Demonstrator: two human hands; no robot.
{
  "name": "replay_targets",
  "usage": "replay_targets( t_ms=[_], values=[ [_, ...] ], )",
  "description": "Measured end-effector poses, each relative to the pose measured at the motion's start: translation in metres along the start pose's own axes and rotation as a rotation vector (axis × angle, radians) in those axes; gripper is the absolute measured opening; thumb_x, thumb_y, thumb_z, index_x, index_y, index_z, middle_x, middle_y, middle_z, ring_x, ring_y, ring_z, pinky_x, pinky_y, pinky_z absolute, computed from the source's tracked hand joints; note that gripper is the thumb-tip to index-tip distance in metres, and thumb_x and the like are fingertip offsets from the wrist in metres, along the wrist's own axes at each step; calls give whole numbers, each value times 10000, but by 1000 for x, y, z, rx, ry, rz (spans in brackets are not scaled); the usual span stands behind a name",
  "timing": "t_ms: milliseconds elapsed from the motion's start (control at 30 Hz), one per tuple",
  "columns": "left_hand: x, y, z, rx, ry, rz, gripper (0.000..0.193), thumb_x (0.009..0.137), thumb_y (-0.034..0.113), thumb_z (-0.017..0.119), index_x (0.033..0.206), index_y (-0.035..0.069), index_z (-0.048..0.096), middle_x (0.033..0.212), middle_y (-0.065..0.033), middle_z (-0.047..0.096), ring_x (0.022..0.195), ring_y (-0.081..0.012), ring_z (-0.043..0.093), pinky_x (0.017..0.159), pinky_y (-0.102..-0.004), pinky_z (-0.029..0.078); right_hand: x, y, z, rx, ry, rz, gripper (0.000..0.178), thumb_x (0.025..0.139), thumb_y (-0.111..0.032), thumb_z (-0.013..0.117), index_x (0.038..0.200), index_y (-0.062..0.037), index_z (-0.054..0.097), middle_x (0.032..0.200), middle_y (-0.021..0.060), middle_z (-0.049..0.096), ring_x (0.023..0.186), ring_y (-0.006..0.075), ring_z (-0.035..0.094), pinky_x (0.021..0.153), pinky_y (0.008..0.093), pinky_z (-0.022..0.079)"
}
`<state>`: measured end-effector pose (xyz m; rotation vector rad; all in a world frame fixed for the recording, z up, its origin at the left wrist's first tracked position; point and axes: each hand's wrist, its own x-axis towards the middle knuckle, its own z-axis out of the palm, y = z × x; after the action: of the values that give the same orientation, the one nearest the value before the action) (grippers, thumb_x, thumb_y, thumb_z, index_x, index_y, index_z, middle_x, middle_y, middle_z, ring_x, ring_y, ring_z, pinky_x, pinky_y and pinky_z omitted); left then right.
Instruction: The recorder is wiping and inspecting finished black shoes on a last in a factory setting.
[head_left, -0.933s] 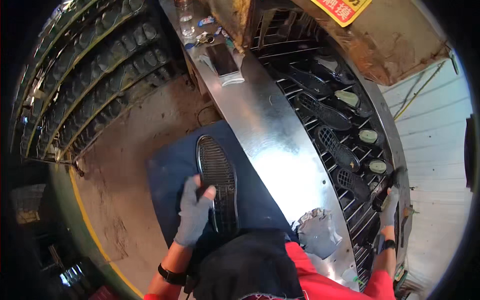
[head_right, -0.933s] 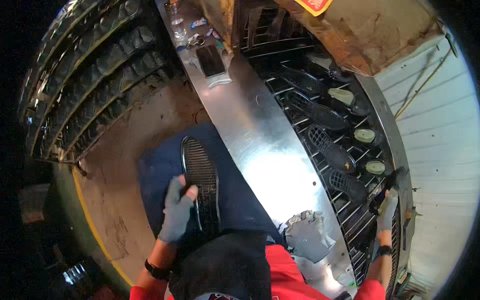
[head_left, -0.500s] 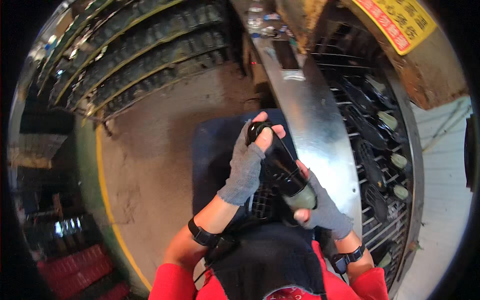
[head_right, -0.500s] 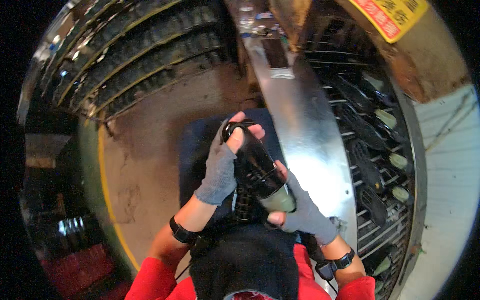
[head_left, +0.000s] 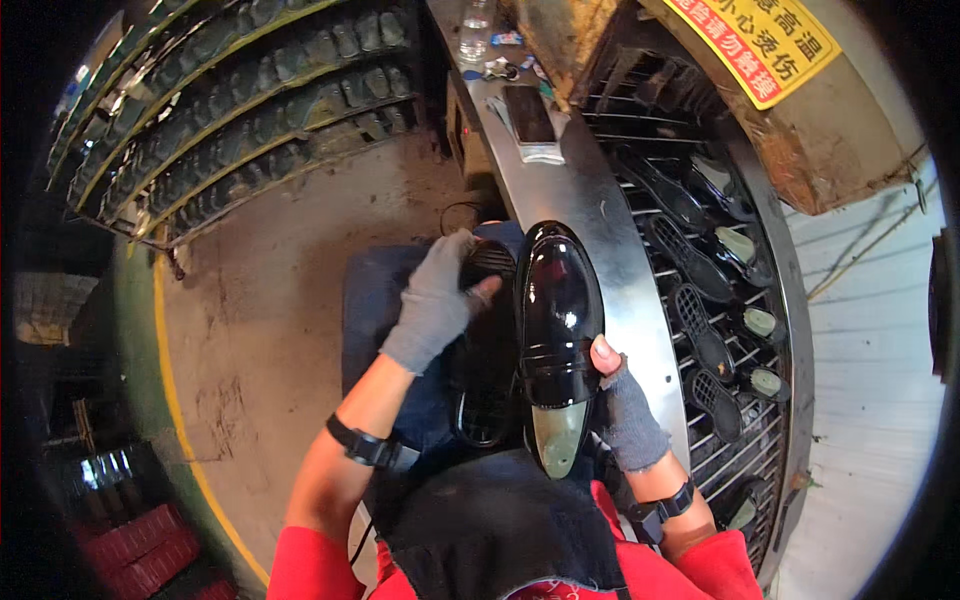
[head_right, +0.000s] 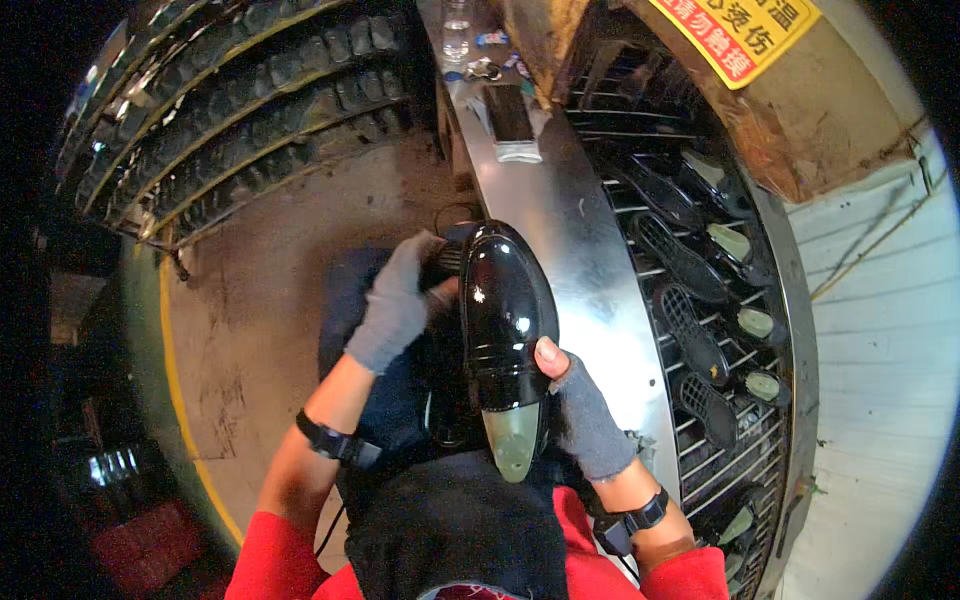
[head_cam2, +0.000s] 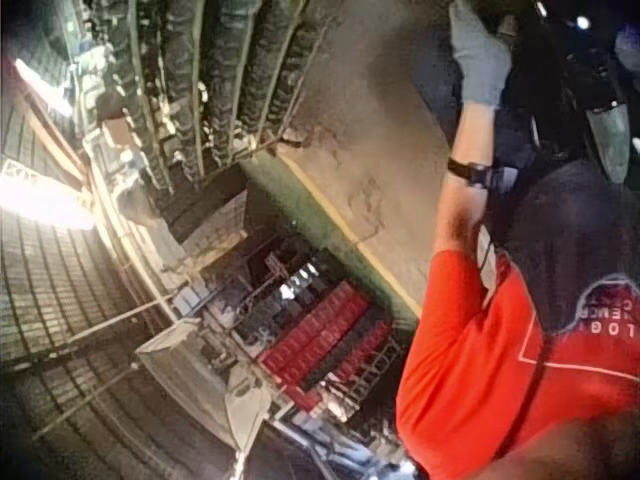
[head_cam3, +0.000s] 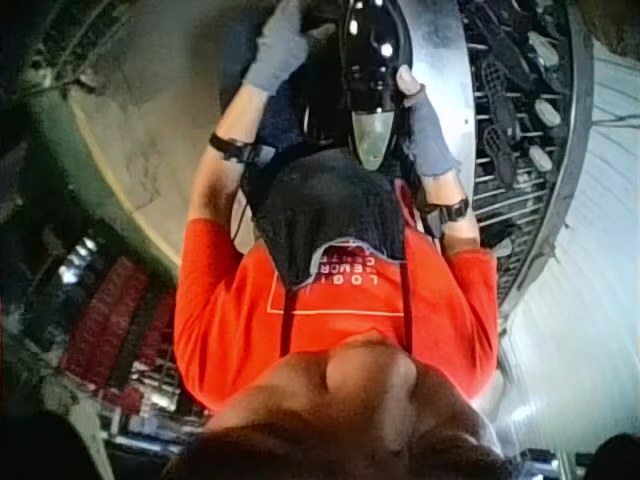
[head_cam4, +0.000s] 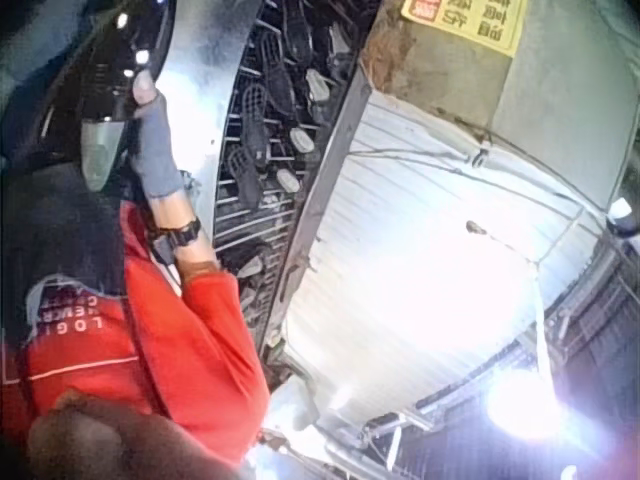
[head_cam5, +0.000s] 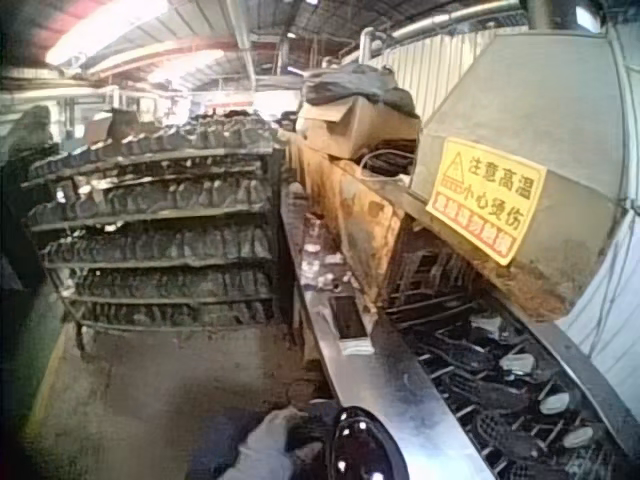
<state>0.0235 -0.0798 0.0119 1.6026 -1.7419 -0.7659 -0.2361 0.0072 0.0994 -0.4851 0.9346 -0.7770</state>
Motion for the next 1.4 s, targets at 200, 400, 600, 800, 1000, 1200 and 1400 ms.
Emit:
replay_targets(
  t_ms=[200,400,600,800,1000,1200,1400],
  values=[
    [10,26,-47,-1446,-106,-142,576,1055,413,588,1486,30,568,1388,-212,683,1226,-284,683,1107,-395,520,29,28,-23,92,88,99,1098,903,-891,503,1455,58,534,1208,262,729,1043,407,756,972,523,621],
    [-1,42,-59,-1313,-99,7,665,1078,427,535,1607,41,420,1461,-245,630,1266,-268,668,1091,-398,537,52,63,8,39,-122,114,1074,947,-866,446,1475,69,501,1203,314,710,1014,461,751,974,591,613],
    [-1,47,-70,-1148,-162,-98,600,1073,386,566,1546,22,511,1392,-200,684,1141,-211,702,987,-337,580,44,52,20,207,-221,153,708,1097,-561,534,1558,-27,485,1417,162,667,1168,256,731,998,406,627],
    [-5,56,-60,-1210,-211,-1,739,1114,594,362,1563,22,498,1400,-197,680,1176,-211,685,1027,-350,569,45,51,21,207,-216,55,695,1094,-550,551,1535,-15,501,1377,164,688,1141,259,742,990,408,633],
    [-13,60,-65,-1237,-236,-37,802,1126,656,262,1586,34,475,1416,-191,674,1190,-208,679,1051,-352,561,47,47,24,55,-146,-18,724,1089,-574,541,1521,5,509,1376,177,689,1139,263,745,979,399,638],
    [-14,63,-67,-1210,-259,-25,804,1127,660,230,1585,48,478,1429,-187,663,1218,-215,664,1082,-366,540,44,41,30,45,-155,10,789,1066,-621,550,1511,29,509,1343,189,702,1089,273,763,947,395,650],
    [-31,78,-74,-1156,-257,75,829,1003,584,637,1601,44,444,1424,-182,667,1263,-213,650,1144,-371,483,37,38,31,39,-107,39,902,963,-666,686,1508,31,513,1340,194,702,1127,291,749,975,419,640]
  ],
)
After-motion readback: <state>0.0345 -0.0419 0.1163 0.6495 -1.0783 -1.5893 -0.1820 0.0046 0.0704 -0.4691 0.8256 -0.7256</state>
